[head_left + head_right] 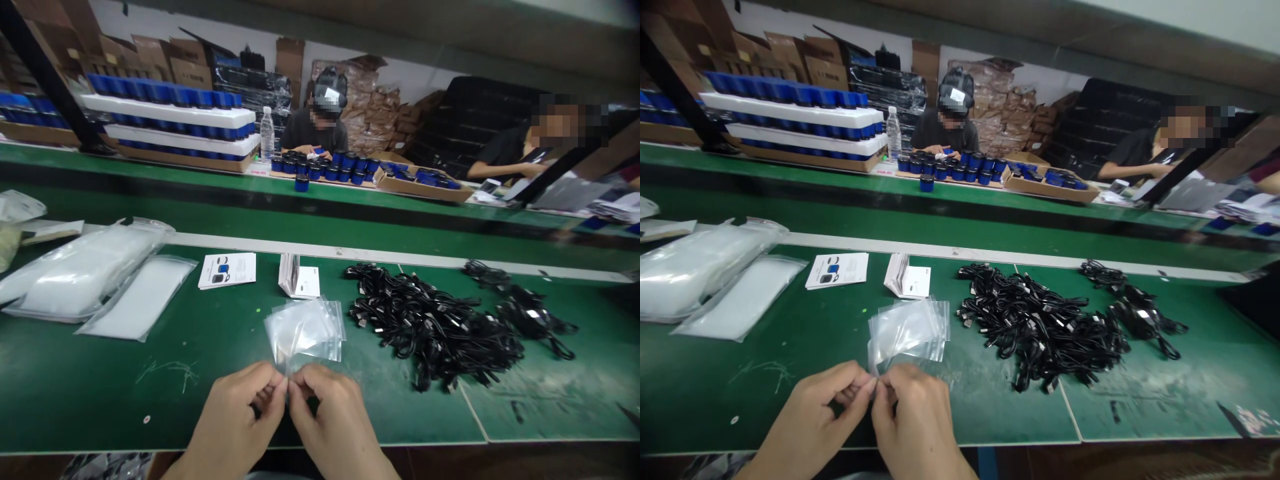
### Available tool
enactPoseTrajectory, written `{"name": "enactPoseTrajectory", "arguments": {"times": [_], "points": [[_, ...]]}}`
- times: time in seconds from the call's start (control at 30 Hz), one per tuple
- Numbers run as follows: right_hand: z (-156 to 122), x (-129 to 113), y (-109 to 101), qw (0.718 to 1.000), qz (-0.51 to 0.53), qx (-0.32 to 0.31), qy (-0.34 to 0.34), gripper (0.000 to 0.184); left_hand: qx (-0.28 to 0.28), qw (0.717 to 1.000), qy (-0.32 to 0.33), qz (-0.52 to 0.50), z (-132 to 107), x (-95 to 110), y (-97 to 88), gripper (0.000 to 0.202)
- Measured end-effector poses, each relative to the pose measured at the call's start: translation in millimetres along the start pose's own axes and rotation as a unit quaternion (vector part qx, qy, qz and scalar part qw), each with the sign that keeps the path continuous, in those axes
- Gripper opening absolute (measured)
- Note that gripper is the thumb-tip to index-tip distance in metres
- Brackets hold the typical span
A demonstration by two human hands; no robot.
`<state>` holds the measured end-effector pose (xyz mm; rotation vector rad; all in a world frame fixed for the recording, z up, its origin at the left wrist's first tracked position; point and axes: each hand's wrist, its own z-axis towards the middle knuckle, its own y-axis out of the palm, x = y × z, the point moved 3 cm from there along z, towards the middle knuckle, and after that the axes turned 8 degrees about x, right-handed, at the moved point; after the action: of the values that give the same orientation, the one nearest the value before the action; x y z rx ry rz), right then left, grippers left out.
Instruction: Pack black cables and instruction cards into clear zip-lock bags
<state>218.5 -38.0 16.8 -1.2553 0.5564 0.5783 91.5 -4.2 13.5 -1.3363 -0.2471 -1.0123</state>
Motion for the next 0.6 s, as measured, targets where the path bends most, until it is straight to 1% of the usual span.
{"name": "enactPoseTrajectory", "arguments": {"times": [0.07, 0.1, 0.17, 0.2, 0.27, 0.33, 0.4, 0.43, 0.47, 0.5, 0.53, 0.57, 0.6], "points": [[2.1, 0.6, -0.5, 0.997, -0.067, 0.032, -0.017, 0.020, 0.044, 0.999, 0.018, 0.019, -1.2, -1.0, -1.8, 0.025], [3.7, 1.7, -1.5, 0.994, -0.095, 0.052, -0.012, 0.020, 0.069, 0.997, 0.021, 0.025, -1.9, -1.8, -3.1, 0.024], [7.4, 4.2, -4.0, 0.991, -0.113, 0.075, 0.020, 0.019, 0.103, 0.994, 0.005, 0.029, -3.3, -4.1, -5.0, 0.023], [9.2, 4.9, -4.7, 0.991, -0.101, 0.074, 0.036, 0.019, 0.107, 0.994, -0.005, 0.026, -4.0, -5.2, -5.4, 0.022], [12.1, 3.3, -4.6, 0.996, -0.048, 0.056, 0.044, 0.015, 0.086, 0.996, -0.017, 0.009, -5.0, -6.3, -4.9, 0.021], [13.9, -0.7, -4.6, 0.999, -0.018, 0.044, 0.026, 0.013, 0.065, 0.998, -0.018, -0.008, -5.7, -6.7, -5.5, 0.021], [15.8, -2.4, -6.4, 0.998, -0.033, 0.043, 0.024, 0.018, 0.080, 0.996, -0.038, -0.010, -6.0, -9.0, -9.1, 0.022], [17.7, -1.8, -7.8, 0.998, -0.043, 0.034, 0.031, 0.022, 0.094, 0.994, -0.058, -0.010, -6.1, -11.5, -11.5, 0.023], [20.8, -0.3, -9.0, 0.998, -0.038, 0.013, 0.038, 0.024, 0.106, 0.991, -0.083, -0.013, -6.2, -14.5, -13.6, 0.025], [25.5, 1.8, -10.0, 0.999, -0.011, -0.021, 0.044, 0.023, 0.112, 0.987, -0.112, -0.022, -6.3, -18.0, -15.0, 0.026], [32.1, 4.4, -11.2, 0.997, 0.033, -0.054, 0.050, 0.018, 0.111, 0.983, -0.141, -0.035, -6.3, -21.8, -15.4, 0.027], [41.2, 7.9, -12.8, 0.992, 0.085, -0.075, 0.061, 0.011, 0.105, 0.978, -0.170, -0.053, -6.5, -25.6, -14.7, 0.027], [52.8, 12.1, -14.8, 0.984, 0.136, -0.079, 0.078, 0.009, 0.098, 0.973, -0.196, -0.076, -6.7, -29.1, -13.2, 0.028]]}}
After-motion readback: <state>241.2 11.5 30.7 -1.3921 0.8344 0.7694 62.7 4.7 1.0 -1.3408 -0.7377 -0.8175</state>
